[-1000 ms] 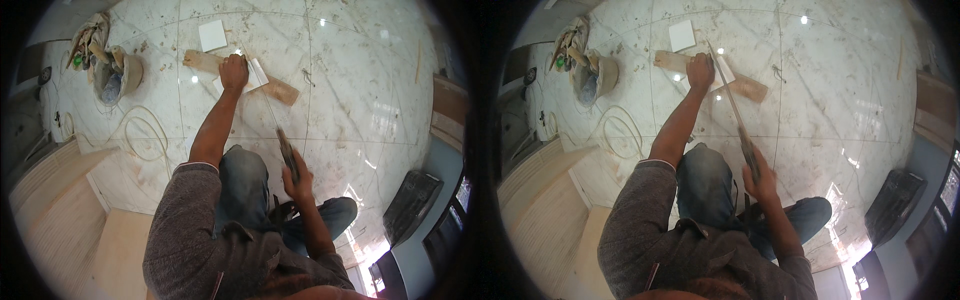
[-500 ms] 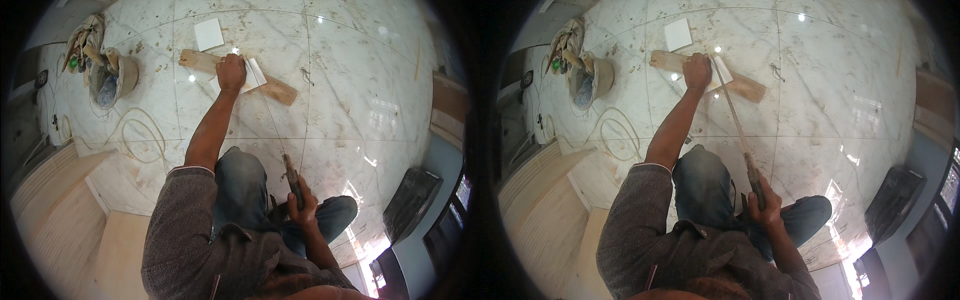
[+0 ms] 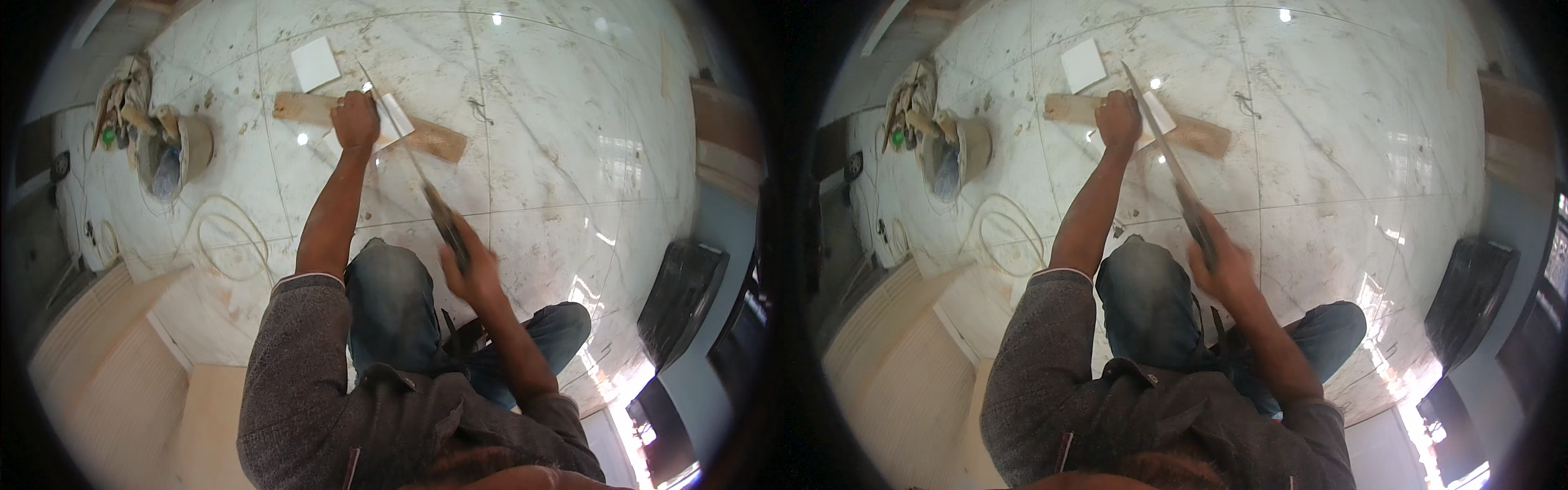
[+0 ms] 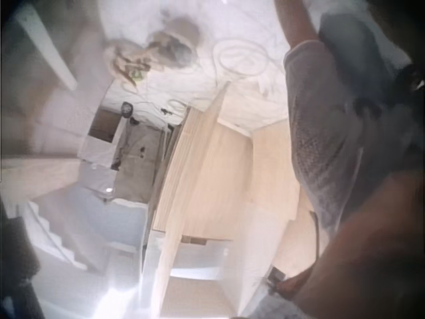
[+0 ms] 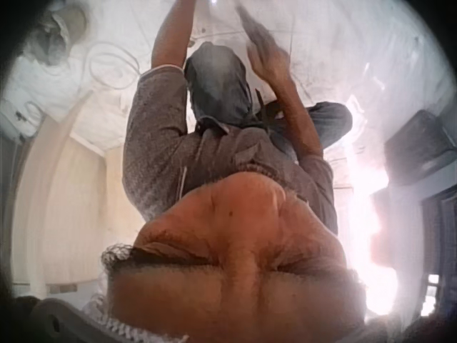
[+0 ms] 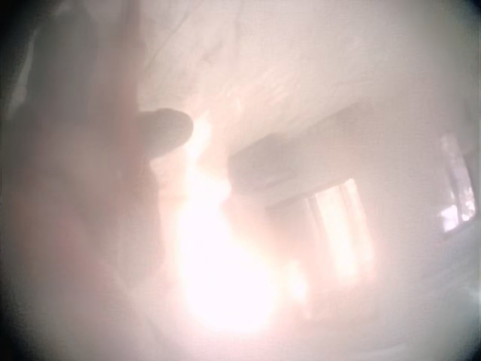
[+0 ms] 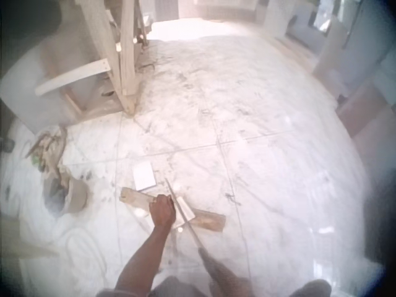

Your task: The person saws a wooden board while holding it against another piece of wood on the floor.

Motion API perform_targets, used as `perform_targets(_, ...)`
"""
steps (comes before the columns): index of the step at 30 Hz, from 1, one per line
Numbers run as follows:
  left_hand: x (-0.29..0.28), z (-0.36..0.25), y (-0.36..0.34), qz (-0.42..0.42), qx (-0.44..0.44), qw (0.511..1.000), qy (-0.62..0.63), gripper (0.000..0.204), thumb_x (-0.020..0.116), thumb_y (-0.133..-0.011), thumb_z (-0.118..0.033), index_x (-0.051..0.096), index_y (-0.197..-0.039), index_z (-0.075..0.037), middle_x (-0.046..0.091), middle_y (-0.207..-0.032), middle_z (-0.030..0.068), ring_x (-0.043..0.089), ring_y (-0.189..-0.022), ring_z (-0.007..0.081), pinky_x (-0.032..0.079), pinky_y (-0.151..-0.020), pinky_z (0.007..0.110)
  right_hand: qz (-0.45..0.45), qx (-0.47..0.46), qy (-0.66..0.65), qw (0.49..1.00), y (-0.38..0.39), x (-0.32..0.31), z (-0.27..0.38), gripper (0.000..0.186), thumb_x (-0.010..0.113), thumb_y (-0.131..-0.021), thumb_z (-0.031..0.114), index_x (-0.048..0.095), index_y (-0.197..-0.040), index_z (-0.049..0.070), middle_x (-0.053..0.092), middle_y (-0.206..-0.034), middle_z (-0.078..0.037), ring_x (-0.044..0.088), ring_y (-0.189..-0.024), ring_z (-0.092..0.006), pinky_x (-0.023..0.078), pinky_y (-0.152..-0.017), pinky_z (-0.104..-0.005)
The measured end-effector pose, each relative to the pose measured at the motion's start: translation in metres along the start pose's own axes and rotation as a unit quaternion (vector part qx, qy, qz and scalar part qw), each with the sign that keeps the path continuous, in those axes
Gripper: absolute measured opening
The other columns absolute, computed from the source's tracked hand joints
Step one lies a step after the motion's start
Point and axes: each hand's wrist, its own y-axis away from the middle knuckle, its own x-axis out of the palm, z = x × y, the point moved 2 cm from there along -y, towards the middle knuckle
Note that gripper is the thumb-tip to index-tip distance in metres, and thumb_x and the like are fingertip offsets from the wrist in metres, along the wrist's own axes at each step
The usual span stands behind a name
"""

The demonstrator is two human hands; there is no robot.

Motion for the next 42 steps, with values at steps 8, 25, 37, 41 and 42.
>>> perform_targets(8,-0.006,-0.003,-0.001,-0.002,-0.009,1.000,0.022,0.027,0.045,-0.095,-0.025,0.057,-0.084,-0.003,0.061,-0.085,0.0175,0.058,-0.081,0.0373,0.041,-0.072,0.050,-0.029,-0.067,0.000,0.997,0.082,-0.023,0.002,0.056,0.062,-0.084,0.010,0.041,-0.134,-0.004,0.061,-0.112,-0.029,0.067,-0.089,-0.0396,0.055,-0.072,-0.0405)
perform_targets(25,0.000,-0.005,0.001,0.002,-0.003,1.000,0.031,0.029,0.045,-0.096,-0.028,0.056,-0.083,-0.004,0.060,-0.084,0.0161,0.057,-0.081,0.0358,0.040,-0.072,0.049,0.017,0.046,0.017,0.999,-0.016,0.015,-0.007,0.056,0.061,-0.087,0.018,0.041,-0.137,0.001,0.064,-0.102,-0.027,0.065,-0.079,-0.0425,0.054,-0.070,-0.0436)
perform_targets(37,0.005,0.000,0.002,0.019,-0.004,1.000,0.015,0.027,0.047,-0.095,-0.028,0.056,-0.082,-0.006,0.059,-0.083,0.0126,0.057,-0.081,0.0329,0.041,-0.072,0.047,0.014,0.075,0.005,0.997,-0.010,0.013,-0.006,0.052,0.060,-0.088,0.016,0.043,-0.135,0.003,0.064,-0.106,-0.025,0.067,-0.087,-0.0384,0.053,-0.074,-0.0405)
perform_targets(41,0.002,0.005,0.002,0.004,0.006,1.000,0.006,0.026,0.048,-0.095,-0.027,0.056,-0.083,-0.006,0.059,-0.084,0.0124,0.058,-0.083,0.0316,0.042,-0.073,0.046,-0.012,0.036,-0.007,0.999,0.071,0.003,-0.007,0.052,0.060,-0.087,0.013,0.044,-0.135,0.003,0.064,-0.107,-0.025,0.066,-0.094,-0.0376,0.053,-0.080,-0.0386)
perform_targets(42,-0.003,0.006,0.003,0.002,0.003,1.000,0.002,0.025,0.049,-0.095,-0.026,0.056,-0.083,-0.006,0.059,-0.084,0.0125,0.058,-0.082,0.0317,0.042,-0.073,0.046,-0.023,0.001,-0.021,1.000,0.089,-0.005,-0.003,0.052,0.059,-0.087,0.012,0.044,-0.135,0.005,0.062,-0.112,-0.026,0.065,-0.095,-0.0394,0.053,-0.082,-0.0393)
